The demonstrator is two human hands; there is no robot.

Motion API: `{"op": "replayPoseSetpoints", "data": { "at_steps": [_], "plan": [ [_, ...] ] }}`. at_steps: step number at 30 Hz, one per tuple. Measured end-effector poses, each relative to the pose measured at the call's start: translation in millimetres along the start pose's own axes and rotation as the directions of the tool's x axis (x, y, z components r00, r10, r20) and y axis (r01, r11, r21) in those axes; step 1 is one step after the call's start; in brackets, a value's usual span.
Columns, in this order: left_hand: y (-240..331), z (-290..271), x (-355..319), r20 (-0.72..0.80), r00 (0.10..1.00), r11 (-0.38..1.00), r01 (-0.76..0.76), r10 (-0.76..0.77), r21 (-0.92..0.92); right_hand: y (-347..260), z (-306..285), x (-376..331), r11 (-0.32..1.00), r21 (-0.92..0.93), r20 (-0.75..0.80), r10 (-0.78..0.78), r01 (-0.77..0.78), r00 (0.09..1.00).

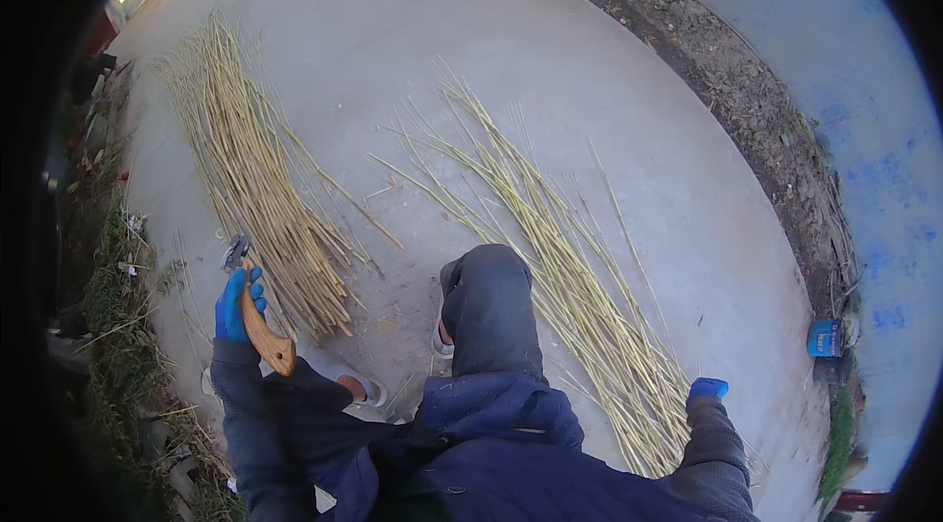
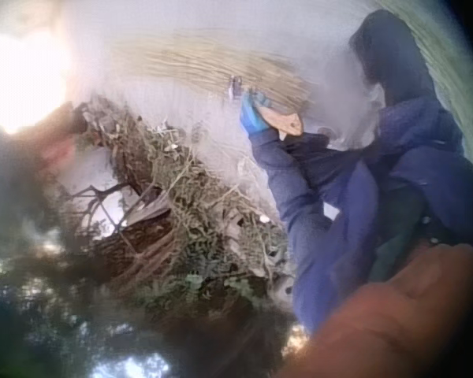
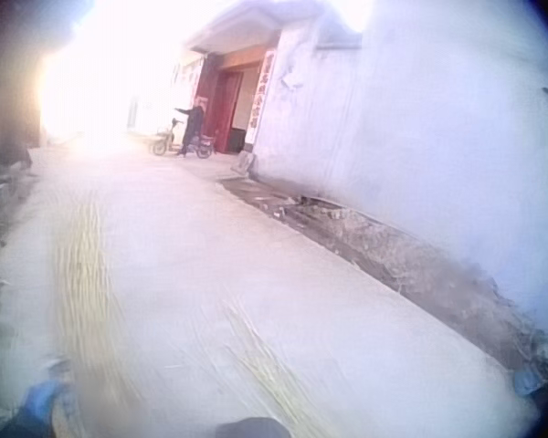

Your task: The person sits on the ground and uses pruning shears to strip and trim long thin sticks. They repeatedly pick up sticks, remove outer layers with the shears, and place the processed sticks into a pile on the ground.

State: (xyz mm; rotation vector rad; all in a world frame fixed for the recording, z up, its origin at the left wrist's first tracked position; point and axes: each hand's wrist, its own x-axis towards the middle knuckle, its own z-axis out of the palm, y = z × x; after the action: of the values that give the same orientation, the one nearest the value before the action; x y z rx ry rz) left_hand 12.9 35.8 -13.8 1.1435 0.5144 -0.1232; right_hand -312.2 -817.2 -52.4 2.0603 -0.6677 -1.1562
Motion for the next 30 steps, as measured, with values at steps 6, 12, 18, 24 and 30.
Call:
{"op": "replayPoseSetpoints", "data": {
  "at_steps": [6,12,18,24,30],
  "plan": [
    [5.1,15.5,-7.1,-0.044,0.999,0.998,-0.031,0.029,-0.048,-101.8,-216.2,103.7,0.958,-0.010,-0.500,-0.252,0.286,0.828],
    [12.6,32.7,-13.5,-0.130,0.991,0.996,0.035,-0.024,0.087,-294.9,-498.2,93.3,0.809,-0.115,-0.807,-0.414,0.576,0.421],
    [25.5,24.7,-23.5,-0.188,0.977,0.983,0.125,-0.098,0.136,-508.1,-602.3,21.7,0.610,-0.155,-0.669,-0.643,0.777,0.372],
    [47.3,10.7,-33.1,-0.212,0.959,0.971,0.216,-0.191,0.104,-636.0,-582.1,12.3,0.584,-0.146,-0.579,-0.705,0.799,0.409],
    [59.1,10.6,-27.6,-0.262,0.911,0.926,0.359,-0.320,0.119,-708.1,-563.3,20.3,0.637,0.002,-0.634,-0.595,0.770,0.494]
  ]
}}
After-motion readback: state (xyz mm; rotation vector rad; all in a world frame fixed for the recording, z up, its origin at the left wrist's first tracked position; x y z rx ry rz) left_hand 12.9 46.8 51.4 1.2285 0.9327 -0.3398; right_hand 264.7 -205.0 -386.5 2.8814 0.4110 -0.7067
